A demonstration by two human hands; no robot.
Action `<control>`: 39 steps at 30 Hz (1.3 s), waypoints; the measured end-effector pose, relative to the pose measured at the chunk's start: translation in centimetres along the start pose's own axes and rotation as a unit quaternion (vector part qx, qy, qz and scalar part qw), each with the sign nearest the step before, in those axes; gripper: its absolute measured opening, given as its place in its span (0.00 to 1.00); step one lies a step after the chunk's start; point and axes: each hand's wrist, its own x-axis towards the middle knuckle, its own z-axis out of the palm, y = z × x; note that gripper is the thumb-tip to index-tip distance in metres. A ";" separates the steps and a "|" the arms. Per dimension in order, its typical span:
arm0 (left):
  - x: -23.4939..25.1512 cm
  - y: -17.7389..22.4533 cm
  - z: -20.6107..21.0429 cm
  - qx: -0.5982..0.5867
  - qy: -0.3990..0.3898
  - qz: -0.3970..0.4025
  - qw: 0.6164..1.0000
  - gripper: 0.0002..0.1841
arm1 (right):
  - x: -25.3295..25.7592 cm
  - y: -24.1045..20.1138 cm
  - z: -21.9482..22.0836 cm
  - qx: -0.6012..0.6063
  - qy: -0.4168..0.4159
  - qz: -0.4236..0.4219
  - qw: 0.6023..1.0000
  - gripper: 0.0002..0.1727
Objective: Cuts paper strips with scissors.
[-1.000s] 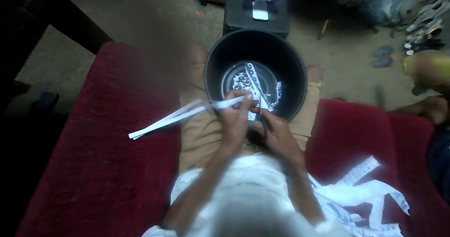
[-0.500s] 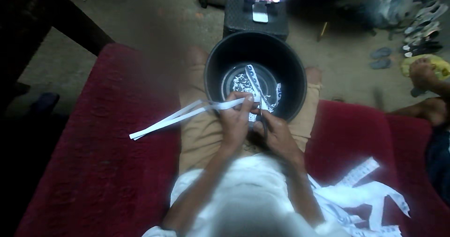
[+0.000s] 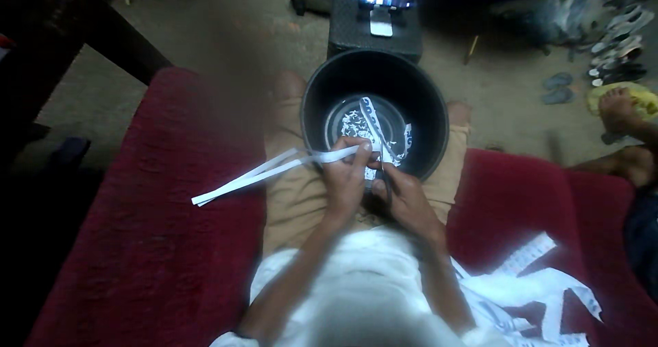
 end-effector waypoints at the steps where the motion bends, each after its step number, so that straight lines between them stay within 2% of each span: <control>1: 0.0 0.0 0.0 -0.002 0.001 -0.002 1.000 0.06 | 0.0 0.0 0.0 -0.001 0.003 0.000 1.000 0.25; 8: 0.0 0.3 0.0 -0.007 0.006 -0.009 1.000 0.05 | -0.2 0.3 0.2 0.001 0.018 -0.004 1.000 0.19; 11: 0.0 0.2 -0.1 -0.011 0.008 -0.009 1.000 0.06 | -0.4 0.0 0.2 0.036 0.020 0.036 0.999 0.18; 15: -0.1 0.4 0.0 -0.008 0.014 -0.012 1.000 0.05 | -0.8 -0.8 -0.5 0.112 -0.029 0.087 0.989 0.21; 23: -0.5 0.7 0.0 -0.021 0.008 -0.027 0.999 0.07 | -0.6 -0.5 0.0 0.003 -0.002 0.015 1.000 0.26; 27: -0.8 0.8 0.0 -0.012 -0.004 -0.026 1.000 0.07 | -0.4 -0.7 -0.1 -0.013 0.008 0.004 1.000 0.24; 39: -0.8 0.5 0.0 -0.012 -0.016 -0.017 1.000 0.07 | -0.4 -0.4 -0.3 -0.035 -0.007 -0.010 0.999 0.27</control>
